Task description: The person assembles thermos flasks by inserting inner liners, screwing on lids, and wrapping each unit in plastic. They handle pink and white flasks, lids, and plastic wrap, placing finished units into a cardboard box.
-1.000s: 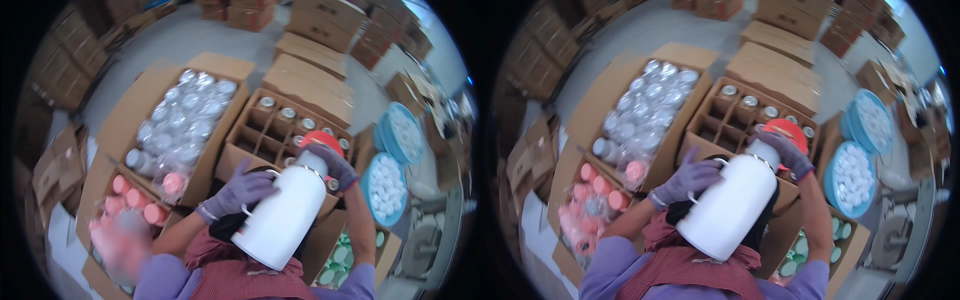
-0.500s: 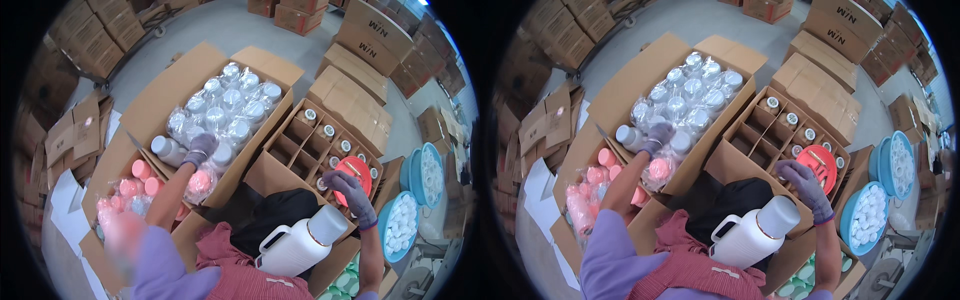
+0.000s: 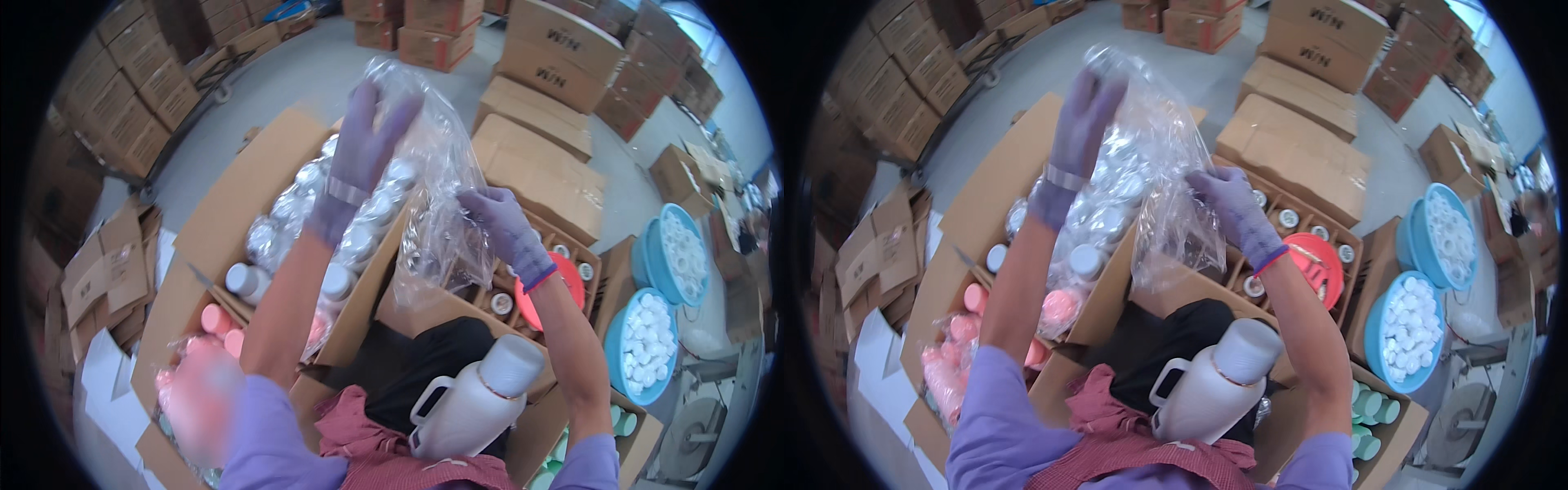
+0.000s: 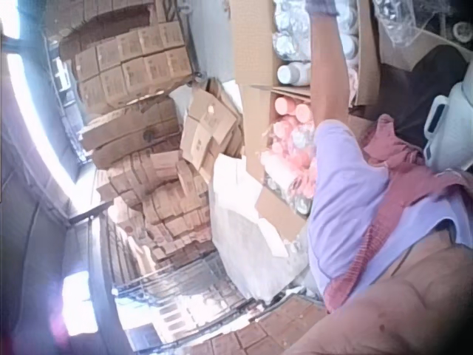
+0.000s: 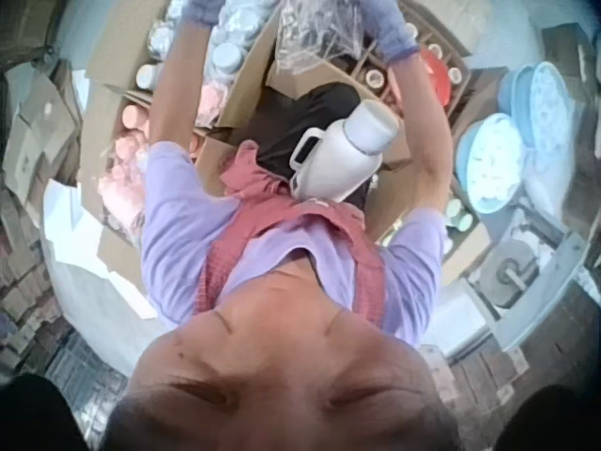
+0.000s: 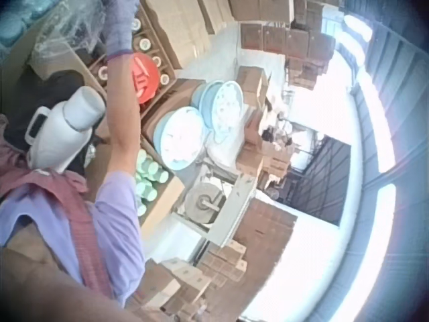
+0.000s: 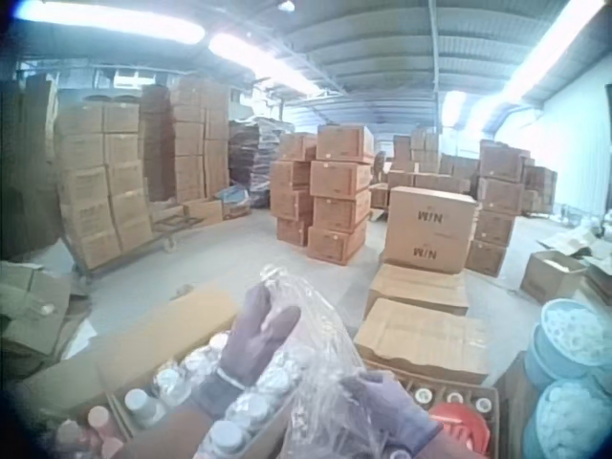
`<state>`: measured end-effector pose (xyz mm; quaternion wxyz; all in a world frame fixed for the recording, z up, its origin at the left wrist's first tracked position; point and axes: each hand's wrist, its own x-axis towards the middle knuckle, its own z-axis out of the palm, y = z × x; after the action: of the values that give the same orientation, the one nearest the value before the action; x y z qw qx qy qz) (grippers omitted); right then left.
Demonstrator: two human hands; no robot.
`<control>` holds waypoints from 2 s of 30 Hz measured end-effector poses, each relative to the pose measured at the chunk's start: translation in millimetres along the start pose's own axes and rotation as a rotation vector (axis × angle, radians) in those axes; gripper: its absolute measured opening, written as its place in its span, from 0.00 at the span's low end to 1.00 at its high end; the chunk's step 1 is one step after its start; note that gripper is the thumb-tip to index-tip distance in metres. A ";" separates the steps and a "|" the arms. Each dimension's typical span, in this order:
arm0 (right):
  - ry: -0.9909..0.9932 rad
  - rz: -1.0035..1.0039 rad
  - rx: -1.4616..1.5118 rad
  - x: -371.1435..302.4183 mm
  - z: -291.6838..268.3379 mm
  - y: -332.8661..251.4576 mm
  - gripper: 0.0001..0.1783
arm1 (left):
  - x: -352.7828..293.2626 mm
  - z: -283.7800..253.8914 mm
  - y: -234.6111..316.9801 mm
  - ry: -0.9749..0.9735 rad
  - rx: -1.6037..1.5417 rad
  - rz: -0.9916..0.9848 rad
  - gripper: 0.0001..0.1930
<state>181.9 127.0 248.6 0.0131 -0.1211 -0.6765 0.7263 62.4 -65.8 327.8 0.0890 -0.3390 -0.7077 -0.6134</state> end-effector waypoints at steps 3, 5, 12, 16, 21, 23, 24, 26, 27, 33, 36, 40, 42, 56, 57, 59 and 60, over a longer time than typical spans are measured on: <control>0.044 0.044 0.312 -15.4 -62.5 8.2 0.15 | -102.3 48.5 -5.5 -0.196 0.097 0.307 0.47; -0.013 0.047 0.503 -19.8 -103.7 31.4 0.18 | -153.8 96.8 -10.7 -0.427 0.202 0.344 0.57; 0.052 -0.176 0.383 -129.6 -123.4 69.7 0.34 | -183.5 172.3 -85.6 -0.276 -0.511 -0.513 0.09; 0.429 -0.376 -0.652 -166.2 -77.5 86.8 0.25 | -195.1 182.0 -68.7 -0.274 -0.623 -0.597 0.07; 0.851 -0.263 -0.997 -183.3 -116.4 148.8 0.04 | -196.8 146.9 -48.2 -0.036 -0.730 -0.653 0.15; 0.838 -0.028 -1.077 -202.5 -112.9 152.9 0.04 | -214.8 132.2 -53.2 -0.202 -0.516 -0.685 0.12; 0.840 -0.114 -1.030 -214.6 -109.3 152.6 0.04 | -226.6 122.5 -51.3 -0.318 -0.222 -0.525 0.11; 0.832 -0.286 -0.935 -236.5 -96.1 144.6 0.03 | -252.4 98.6 -43.5 -0.521 0.361 -0.187 0.07; 0.757 -0.372 -0.762 -253.6 -78.0 130.7 0.03 | -265.4 84.7 -29.5 -0.450 0.257 -0.014 0.06; -0.057 -0.333 -0.734 -368.5 -7.8 133.3 0.12 | -345.8 14.9 -20.3 -0.562 0.329 0.132 0.11; -0.184 -0.212 -0.847 -399.3 12.8 163.0 0.16 | -373.2 -21.5 -18.2 -0.921 0.169 0.043 0.11; -0.152 -0.083 -0.901 -396.5 24.3 172.3 0.18 | -333.2 -39.4 -17.2 -0.886 -0.002 -0.309 0.15; -0.072 -0.034 -0.853 -394.7 31.5 173.0 0.16 | -313.7 -7.6 7.1 -0.710 -0.259 -0.481 0.23; -0.443 -0.002 -1.171 -419.7 27.5 204.8 0.15 | -340.7 -4.4 25.2 -0.654 -0.431 -0.752 0.30; -0.493 0.023 -1.193 -412.8 33.1 205.0 0.15 | -329.8 13.7 26.8 -0.713 -0.227 -0.514 0.27; -0.365 0.017 -1.207 -415.9 36.7 215.8 0.14 | -323.8 28.1 19.3 -0.750 0.263 -0.264 0.16; -0.300 0.031 -1.196 -419.5 34.7 224.9 0.14 | -334.4 17.2 1.7 -0.776 0.278 -0.249 0.16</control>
<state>614.9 -2.7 95.1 -0.1631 -0.0138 -0.9592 0.2304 320.7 -173.7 144.1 -0.2137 -0.4415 -0.8000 -0.3454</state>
